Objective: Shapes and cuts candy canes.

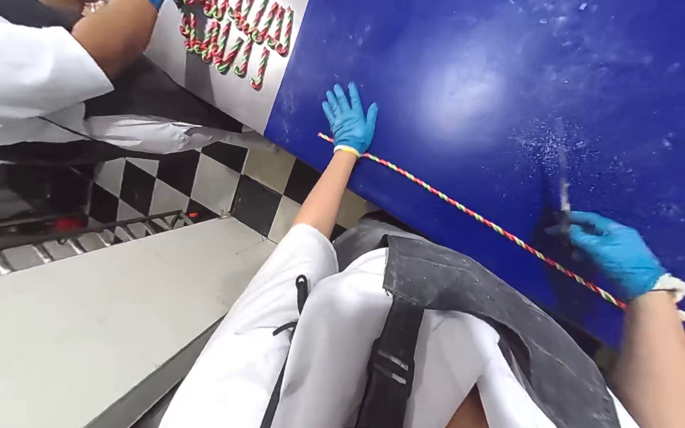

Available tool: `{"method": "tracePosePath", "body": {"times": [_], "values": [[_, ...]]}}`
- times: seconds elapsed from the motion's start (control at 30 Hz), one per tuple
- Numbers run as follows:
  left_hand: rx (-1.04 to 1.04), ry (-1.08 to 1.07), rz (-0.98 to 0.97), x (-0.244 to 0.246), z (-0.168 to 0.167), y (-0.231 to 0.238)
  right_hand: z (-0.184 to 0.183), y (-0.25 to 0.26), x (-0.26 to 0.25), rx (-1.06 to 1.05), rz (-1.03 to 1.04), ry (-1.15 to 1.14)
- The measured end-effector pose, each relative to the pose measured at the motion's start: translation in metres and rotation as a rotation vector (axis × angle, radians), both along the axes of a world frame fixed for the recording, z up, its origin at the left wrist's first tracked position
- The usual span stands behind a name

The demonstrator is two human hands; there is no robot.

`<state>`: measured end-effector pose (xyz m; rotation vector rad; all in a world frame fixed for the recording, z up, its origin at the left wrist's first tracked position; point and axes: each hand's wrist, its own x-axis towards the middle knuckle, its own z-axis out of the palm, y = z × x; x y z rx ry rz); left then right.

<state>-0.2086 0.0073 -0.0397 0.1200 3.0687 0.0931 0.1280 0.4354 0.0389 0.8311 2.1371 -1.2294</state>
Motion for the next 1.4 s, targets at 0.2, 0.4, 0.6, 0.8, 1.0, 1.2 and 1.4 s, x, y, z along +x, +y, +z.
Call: {"method": "tracePosePath", "body": {"times": [0.2,0.4,0.6,0.8,1.0,1.2,1.4], "values": [[0.221,-0.187,-0.373,-0.063,0.017,0.008,-0.005,-0.190,0.021,-0.287,0.116,0.103],[0.213,-0.459,-0.947,-0.019,0.049,-0.068,-0.017,-0.265,0.000,-0.514,0.291,-0.237],[0.332,-0.330,-1.057,-0.007,0.032,-0.085,-0.031,-0.343,-0.075,-0.713,-0.045,0.021],[0.287,-0.328,-1.063,-0.013,0.035,-0.089,-0.041,-0.397,-0.105,-0.763,-0.432,0.082],[0.199,-0.326,-1.027,-0.011,0.037,-0.086,-0.015,-0.360,-0.050,-0.510,-0.023,0.119],[0.364,-0.285,-1.258,0.052,0.028,0.001,0.007,-0.315,0.050,-0.610,-0.074,-0.149],[0.420,-0.257,-1.253,0.075,0.025,0.034,-0.027,-0.327,0.020,-0.801,-0.397,0.037]]}}
